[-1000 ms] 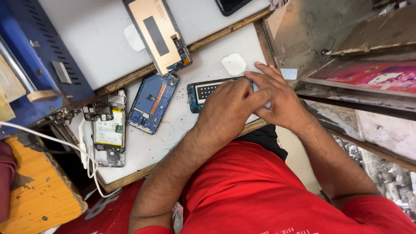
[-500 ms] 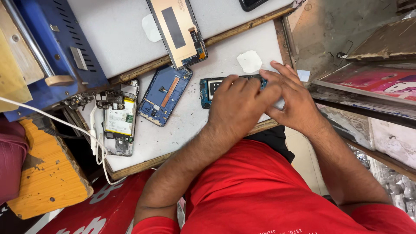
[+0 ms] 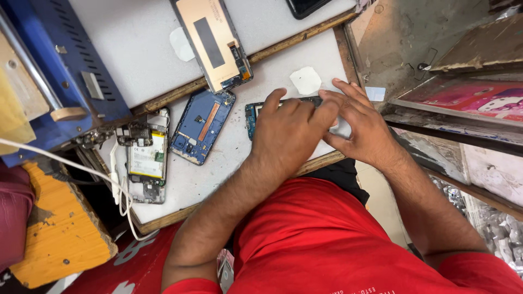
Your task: The person disassembles and reassembles multiple smartphones on a workbench. They remove back covers, disconnect and reconnect internal components, and use a screwdriver to adjust parts. The person also connects a charging cable to test the devices.
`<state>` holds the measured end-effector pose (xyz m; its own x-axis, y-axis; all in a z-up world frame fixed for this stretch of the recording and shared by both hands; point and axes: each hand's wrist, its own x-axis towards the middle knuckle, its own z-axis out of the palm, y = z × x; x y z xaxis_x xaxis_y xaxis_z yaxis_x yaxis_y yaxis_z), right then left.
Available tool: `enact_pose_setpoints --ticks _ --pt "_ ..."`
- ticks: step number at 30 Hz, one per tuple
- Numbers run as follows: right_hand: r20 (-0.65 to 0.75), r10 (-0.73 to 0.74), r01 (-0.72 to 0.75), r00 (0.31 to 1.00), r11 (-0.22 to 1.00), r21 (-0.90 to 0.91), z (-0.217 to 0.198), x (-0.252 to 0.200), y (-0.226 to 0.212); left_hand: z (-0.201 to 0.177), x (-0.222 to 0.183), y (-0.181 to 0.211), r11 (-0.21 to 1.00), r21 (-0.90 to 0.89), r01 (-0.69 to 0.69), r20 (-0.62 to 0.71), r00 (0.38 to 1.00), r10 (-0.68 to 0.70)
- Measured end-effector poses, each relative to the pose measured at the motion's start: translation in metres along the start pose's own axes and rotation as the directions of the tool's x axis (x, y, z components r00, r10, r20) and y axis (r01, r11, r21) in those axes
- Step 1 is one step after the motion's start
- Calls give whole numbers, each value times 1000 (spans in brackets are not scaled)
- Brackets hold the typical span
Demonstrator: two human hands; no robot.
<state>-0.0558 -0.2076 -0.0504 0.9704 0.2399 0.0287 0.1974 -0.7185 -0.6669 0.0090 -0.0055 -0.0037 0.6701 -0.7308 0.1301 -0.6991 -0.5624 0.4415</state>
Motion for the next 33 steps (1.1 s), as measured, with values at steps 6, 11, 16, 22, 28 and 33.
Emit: enact_pose_setpoints --ticks 6,11,16,22,28,33 --pt "13 9 -9 1000 1000 1 -3 -1 -4 -1 -11 -1 991 -106 -85 -78 994 77" --pt "-5 -23 23 1000 1000 8 -2 4 -6 -8 -47 -23 918 -395 36 -331 927 -179" --pt "-76 21 -18 997 999 47 -3 -1 -8 -9 -96 -49 831 -528 174 -424 794 -436" --pt "-123 -90 78 988 992 -99 3 0 -10 27 -86 -29 757 -640 131 -336 838 -430" --pt "-179 -35 26 983 998 -52 1 -1 -13 47 -55 -22 794 -593 130 -323 866 -383" --pt "-182 9 -15 983 999 -32 3 -7 -6 46 -58 -24 709 -682 178 -220 875 -431"
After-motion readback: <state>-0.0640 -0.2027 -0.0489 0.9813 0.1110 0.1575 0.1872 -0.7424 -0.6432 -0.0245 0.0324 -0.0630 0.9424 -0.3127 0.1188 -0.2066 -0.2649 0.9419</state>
